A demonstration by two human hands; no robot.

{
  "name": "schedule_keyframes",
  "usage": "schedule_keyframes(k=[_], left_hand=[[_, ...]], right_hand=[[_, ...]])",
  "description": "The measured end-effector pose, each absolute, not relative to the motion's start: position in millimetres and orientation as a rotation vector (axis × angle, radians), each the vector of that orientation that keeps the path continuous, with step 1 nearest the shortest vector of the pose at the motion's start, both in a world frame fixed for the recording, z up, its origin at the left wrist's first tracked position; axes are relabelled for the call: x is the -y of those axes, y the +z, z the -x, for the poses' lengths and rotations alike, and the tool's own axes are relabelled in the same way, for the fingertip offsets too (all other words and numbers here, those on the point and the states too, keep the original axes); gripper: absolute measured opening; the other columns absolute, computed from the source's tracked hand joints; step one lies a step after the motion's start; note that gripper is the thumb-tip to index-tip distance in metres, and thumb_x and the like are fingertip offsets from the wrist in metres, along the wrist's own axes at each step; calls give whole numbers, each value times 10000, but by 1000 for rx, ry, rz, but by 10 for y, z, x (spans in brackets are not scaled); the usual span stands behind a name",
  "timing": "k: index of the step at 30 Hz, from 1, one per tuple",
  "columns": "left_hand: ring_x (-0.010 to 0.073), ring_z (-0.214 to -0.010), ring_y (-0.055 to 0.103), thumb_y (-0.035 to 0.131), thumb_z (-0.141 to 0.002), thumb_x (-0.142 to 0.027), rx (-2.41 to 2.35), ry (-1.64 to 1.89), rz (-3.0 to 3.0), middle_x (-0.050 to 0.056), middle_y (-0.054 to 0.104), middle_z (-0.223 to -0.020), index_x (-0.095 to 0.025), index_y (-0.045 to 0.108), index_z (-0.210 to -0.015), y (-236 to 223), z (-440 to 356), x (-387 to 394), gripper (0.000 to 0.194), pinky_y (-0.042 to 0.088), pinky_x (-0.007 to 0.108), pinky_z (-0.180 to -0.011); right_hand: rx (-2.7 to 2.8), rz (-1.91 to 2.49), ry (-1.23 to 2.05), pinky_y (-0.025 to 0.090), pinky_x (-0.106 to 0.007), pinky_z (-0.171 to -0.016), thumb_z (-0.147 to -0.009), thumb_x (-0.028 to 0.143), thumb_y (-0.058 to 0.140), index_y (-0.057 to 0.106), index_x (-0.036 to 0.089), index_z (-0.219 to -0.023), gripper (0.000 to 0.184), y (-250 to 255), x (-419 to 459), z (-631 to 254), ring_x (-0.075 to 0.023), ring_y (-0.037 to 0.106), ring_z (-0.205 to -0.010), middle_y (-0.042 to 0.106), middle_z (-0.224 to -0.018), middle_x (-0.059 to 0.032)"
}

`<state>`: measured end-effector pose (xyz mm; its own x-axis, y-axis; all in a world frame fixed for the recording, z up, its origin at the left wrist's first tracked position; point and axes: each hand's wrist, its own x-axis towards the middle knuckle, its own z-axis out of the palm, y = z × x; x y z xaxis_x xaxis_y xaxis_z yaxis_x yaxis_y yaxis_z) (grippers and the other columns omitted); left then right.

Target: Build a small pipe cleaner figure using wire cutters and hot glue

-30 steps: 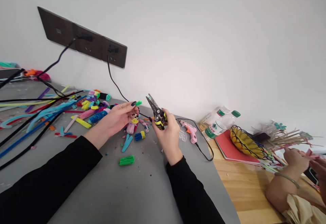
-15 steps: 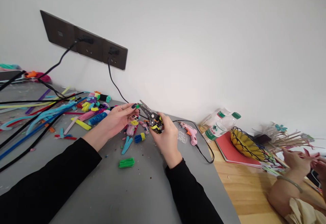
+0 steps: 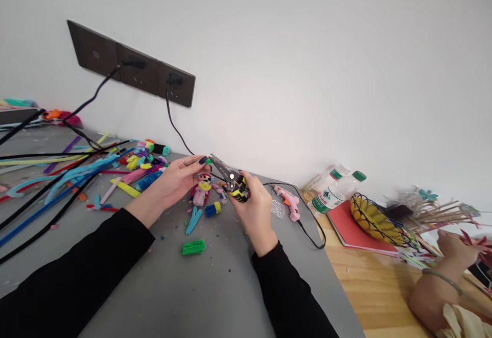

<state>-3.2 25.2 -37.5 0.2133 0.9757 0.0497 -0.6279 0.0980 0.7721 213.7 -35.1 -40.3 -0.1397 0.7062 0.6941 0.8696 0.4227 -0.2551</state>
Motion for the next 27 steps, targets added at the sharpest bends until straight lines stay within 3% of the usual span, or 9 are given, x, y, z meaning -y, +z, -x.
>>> schedule_keyframes(k=[6,18,27], left_hand=[[183,-721,729,1059,-559,-301,-572,1294,-751,74,797,-773,-187,844,-797,-371,33,-252,341,590,231,-599],[191,-712,739,991,-696,-235,-547,1274,-787,79,800,-793,-187,835,-809,-390,39,-261,198,605,249,-603],[198,-714,736,1021,-649,-261,-562,1270,-765,95,801,-787,-171,848,-817,-387,35,-253,257,600,241,-584]], right_hand=[[1892,1325,-290,574,-350,-814,-861,207,771,659,172,-1339,492,-397,348,-2144,-261,739,-959,785,-1092,-98],[1910,1329,-294,538,-313,-743,-913,264,758,679,180,-1288,392,-364,352,-2157,-237,736,-905,779,-1023,-77],[1895,1351,-280,532,-294,-702,-936,305,726,699,191,-1272,356,-387,344,-2159,-230,751,-874,790,-1009,-77]])
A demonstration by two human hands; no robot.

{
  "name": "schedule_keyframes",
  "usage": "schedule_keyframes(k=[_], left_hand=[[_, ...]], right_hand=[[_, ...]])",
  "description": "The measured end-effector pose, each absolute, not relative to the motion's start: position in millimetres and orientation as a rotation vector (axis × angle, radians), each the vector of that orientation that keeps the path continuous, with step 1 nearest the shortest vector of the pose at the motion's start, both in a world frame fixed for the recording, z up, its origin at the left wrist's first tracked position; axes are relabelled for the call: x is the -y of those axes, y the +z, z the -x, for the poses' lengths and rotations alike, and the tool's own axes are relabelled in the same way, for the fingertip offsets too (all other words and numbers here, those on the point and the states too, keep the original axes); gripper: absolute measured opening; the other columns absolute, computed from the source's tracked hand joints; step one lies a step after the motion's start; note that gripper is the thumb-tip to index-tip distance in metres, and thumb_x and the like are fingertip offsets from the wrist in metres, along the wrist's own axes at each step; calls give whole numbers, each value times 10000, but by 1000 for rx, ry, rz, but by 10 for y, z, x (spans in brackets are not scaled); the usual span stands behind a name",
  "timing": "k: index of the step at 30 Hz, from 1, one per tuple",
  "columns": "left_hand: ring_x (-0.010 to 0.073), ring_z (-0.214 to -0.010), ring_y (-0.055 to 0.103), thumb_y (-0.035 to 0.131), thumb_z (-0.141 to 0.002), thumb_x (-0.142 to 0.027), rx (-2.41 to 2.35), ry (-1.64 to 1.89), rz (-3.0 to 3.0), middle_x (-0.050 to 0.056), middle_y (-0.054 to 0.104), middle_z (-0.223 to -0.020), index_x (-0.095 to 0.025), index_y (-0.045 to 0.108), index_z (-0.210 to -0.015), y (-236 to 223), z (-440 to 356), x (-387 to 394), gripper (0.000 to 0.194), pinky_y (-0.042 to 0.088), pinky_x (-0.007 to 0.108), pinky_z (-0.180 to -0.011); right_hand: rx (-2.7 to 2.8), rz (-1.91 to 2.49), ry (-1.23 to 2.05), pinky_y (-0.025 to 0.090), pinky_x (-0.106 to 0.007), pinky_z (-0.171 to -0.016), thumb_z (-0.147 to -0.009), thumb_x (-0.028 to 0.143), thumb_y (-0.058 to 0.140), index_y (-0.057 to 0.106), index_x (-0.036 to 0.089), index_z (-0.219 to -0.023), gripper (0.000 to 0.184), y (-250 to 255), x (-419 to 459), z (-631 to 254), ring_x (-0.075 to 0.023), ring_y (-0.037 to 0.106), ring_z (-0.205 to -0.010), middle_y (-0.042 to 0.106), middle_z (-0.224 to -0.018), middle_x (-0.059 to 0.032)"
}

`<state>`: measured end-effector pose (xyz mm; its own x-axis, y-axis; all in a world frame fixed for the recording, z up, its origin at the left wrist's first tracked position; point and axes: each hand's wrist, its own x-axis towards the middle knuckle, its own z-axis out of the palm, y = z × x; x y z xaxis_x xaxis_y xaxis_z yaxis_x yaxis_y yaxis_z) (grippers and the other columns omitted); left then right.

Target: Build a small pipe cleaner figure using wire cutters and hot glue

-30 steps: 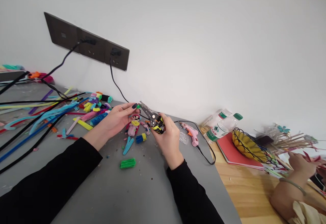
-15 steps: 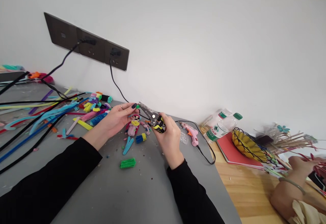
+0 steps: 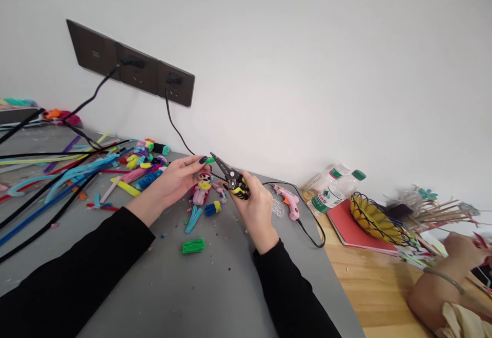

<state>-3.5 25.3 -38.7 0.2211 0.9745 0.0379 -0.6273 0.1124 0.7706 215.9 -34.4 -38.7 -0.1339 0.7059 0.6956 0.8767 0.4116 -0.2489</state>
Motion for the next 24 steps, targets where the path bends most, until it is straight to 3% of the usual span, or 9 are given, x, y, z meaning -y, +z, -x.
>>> schedule_keyframes(k=[8,24], left_hand=[[183,-718,730,999,-672,-229,-555,1286,-726,78,793,-776,-174,836,-818,-385,35,-266,226,579,235,-599],[188,-741,734,978,-705,-217,-554,1308,-716,76,787,-785,-181,840,-800,-364,48,-264,171,581,219,-588]], right_hand=[[1818,1328,-272,572,-331,-779,-894,246,712,652,170,-1349,464,-427,300,-2202,-249,733,-958,769,-1091,-108],[1879,1298,-361,548,-327,-771,-924,250,705,663,200,-1332,413,-408,326,-2186,-237,715,-902,766,-1029,-82]])
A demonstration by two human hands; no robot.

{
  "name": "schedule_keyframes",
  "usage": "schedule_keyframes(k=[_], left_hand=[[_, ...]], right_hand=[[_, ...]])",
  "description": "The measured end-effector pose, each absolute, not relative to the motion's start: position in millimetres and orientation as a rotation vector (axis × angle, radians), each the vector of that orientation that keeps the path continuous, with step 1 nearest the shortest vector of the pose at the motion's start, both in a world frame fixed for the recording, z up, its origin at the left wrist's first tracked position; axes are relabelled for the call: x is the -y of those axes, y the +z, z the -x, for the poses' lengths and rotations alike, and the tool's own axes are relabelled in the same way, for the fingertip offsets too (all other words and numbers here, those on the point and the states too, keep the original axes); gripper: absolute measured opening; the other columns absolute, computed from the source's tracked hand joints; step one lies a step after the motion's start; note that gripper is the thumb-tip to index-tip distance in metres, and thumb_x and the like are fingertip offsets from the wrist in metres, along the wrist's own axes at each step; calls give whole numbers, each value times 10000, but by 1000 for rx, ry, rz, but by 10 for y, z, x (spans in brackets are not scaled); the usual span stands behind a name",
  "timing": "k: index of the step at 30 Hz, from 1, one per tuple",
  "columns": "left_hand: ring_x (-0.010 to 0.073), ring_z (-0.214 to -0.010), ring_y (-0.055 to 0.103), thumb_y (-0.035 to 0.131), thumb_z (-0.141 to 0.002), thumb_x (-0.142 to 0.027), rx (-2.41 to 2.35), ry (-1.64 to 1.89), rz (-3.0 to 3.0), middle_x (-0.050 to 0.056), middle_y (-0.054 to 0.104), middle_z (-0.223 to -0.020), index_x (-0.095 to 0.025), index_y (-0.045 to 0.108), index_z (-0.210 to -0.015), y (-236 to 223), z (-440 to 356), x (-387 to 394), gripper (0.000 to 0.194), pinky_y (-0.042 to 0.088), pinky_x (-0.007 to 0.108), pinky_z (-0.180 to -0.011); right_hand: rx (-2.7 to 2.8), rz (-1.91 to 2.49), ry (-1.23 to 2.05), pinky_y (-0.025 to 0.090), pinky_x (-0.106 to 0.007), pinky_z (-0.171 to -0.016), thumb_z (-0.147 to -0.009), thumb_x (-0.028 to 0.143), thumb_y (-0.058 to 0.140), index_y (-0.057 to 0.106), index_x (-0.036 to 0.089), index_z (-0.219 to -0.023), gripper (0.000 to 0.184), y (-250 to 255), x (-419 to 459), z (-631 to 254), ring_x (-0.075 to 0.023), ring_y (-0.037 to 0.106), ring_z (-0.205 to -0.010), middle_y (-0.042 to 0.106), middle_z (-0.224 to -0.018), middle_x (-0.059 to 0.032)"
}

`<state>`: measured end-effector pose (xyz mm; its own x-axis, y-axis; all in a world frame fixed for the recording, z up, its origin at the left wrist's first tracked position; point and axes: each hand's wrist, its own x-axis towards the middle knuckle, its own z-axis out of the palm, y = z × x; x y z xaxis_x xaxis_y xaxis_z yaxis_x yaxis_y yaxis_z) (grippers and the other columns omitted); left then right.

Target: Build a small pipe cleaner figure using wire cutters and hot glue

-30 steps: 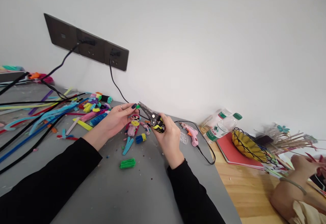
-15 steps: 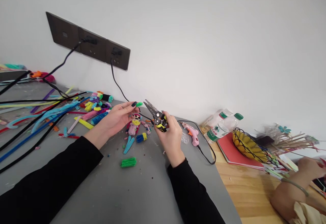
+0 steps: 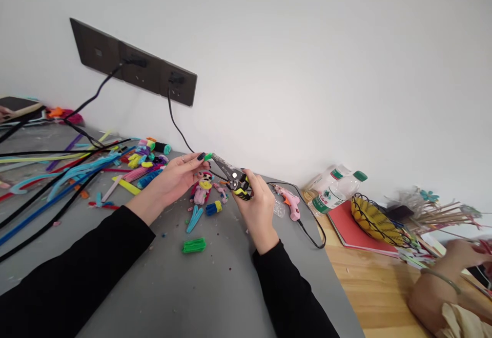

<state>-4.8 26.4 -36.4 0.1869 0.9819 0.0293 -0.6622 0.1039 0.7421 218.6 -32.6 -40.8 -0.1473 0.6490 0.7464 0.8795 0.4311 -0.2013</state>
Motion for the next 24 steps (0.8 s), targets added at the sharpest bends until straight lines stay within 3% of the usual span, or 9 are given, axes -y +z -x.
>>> schedule_keyframes(k=[24], left_hand=[[188,-718,716,1018,-634,-242,-573,1299,-724,77,784,-773,-196,847,-781,-385,53,-274,230,577,232,-573]], right_hand=[[1898,1328,-560,492,-320,-707,-880,122,636,674,181,-1319,445,-371,329,-2225,-238,681,-830,753,-946,-71]])
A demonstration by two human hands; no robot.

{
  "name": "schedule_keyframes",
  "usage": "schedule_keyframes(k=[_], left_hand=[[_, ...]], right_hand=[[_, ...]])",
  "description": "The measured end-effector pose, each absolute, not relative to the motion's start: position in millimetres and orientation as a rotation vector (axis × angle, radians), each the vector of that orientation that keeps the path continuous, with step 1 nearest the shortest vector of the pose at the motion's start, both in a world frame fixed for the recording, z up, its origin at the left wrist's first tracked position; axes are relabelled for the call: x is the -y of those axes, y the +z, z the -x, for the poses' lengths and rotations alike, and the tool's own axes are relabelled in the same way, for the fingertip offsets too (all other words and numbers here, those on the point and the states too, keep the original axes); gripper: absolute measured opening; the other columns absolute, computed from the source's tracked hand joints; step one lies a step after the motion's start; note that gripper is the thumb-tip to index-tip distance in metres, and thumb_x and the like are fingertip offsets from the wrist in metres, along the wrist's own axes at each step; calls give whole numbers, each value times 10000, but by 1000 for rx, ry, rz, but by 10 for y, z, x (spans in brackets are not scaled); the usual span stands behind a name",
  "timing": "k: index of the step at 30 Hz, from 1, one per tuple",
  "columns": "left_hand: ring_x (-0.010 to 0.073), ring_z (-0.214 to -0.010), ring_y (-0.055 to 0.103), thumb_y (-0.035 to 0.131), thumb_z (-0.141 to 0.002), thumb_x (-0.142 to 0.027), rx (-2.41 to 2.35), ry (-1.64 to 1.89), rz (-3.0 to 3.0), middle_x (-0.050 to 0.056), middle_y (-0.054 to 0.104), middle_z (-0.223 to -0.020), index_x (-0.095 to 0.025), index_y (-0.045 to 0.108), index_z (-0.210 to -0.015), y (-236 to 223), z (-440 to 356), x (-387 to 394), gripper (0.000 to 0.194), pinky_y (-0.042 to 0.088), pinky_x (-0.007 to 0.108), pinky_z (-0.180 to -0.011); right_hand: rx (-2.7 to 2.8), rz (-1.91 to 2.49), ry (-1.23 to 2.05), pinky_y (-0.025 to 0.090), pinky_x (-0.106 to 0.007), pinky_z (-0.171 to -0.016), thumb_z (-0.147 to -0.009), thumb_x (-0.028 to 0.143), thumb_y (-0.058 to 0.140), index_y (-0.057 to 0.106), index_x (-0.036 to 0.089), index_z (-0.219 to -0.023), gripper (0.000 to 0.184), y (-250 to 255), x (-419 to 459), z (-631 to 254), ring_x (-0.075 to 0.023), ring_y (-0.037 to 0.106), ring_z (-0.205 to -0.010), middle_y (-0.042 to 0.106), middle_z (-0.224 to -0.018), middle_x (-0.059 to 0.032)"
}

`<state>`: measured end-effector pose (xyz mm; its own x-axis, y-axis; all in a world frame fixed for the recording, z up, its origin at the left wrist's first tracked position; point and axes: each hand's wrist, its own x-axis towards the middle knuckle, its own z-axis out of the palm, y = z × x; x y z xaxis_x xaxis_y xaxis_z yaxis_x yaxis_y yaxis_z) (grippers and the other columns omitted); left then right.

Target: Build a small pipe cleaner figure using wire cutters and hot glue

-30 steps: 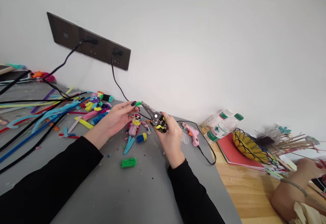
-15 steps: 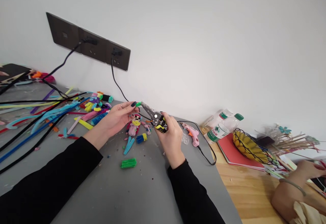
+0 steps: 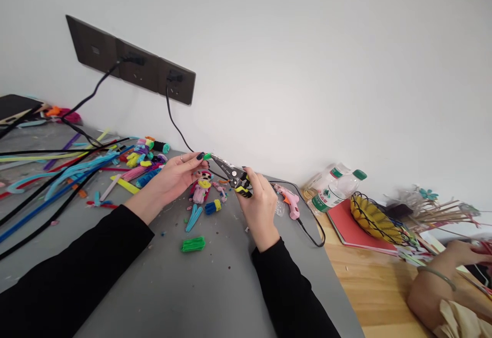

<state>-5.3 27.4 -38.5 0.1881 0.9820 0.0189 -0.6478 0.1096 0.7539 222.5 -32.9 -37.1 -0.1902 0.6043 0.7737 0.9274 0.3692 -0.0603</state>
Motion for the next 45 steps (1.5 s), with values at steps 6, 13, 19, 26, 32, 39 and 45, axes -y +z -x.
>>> schedule_keyframes(k=[6,13,19,26,32,39,45], left_hand=[[182,-731,721,1018,-633,-252,-586,1301,-721,69,784,-762,-185,839,-779,-379,47,-275,240,564,215,-573],[165,-726,725,965,-684,-171,-601,1318,-663,68,792,-761,-163,827,-785,-336,29,-260,171,547,201,-569],[166,-749,753,843,-792,-78,-635,1334,-599,60,798,-763,-165,813,-818,-264,14,-229,96,547,198,-568],[164,-780,766,793,-812,-28,-670,1338,-562,58,804,-786,-175,802,-829,-219,14,-215,149,530,188,-559],[171,-785,762,842,-792,-59,-669,1322,-588,54,802,-783,-182,798,-827,-209,9,-202,135,547,204,-583],[155,-748,759,810,-825,-46,-691,1329,-573,49,799,-762,-186,803,-826,-166,29,-190,140,548,181,-556],[147,-711,761,756,-858,-14,-703,1344,-527,42,790,-726,-188,793,-802,-122,34,-172,186,538,171,-535]], right_hand=[[1896,1341,-548,487,-313,-717,-873,122,638,666,181,-1312,444,-388,329,-2211,-235,682,-845,752,-960,-72],[1851,1307,-490,516,-364,-773,-860,157,649,624,167,-1343,484,-389,328,-2192,-266,665,-897,726,-1028,-108],[1717,1261,-352,553,-447,-873,-889,290,640,568,168,-1376,507,-409,333,-2151,-294,670,-979,700,-1067,-131],[1363,1181,301,558,-344,-814,-892,322,644,594,201,-1283,413,-306,415,-2060,-200,677,-901,688,-1031,-61],[1283,1078,663,531,-284,-757,-875,395,700,595,231,-1152,338,-330,389,-1968,-151,626,-838,634,-961,-7],[1391,1077,805,558,-321,-834,-813,303,731,577,246,-1160,384,-395,413,-1868,-187,661,-947,668,-1016,-24],[1241,1214,899,540,-312,-766,-757,405,730,595,234,-981,313,-436,357,-1842,-172,656,-826,705,-960,-15]])
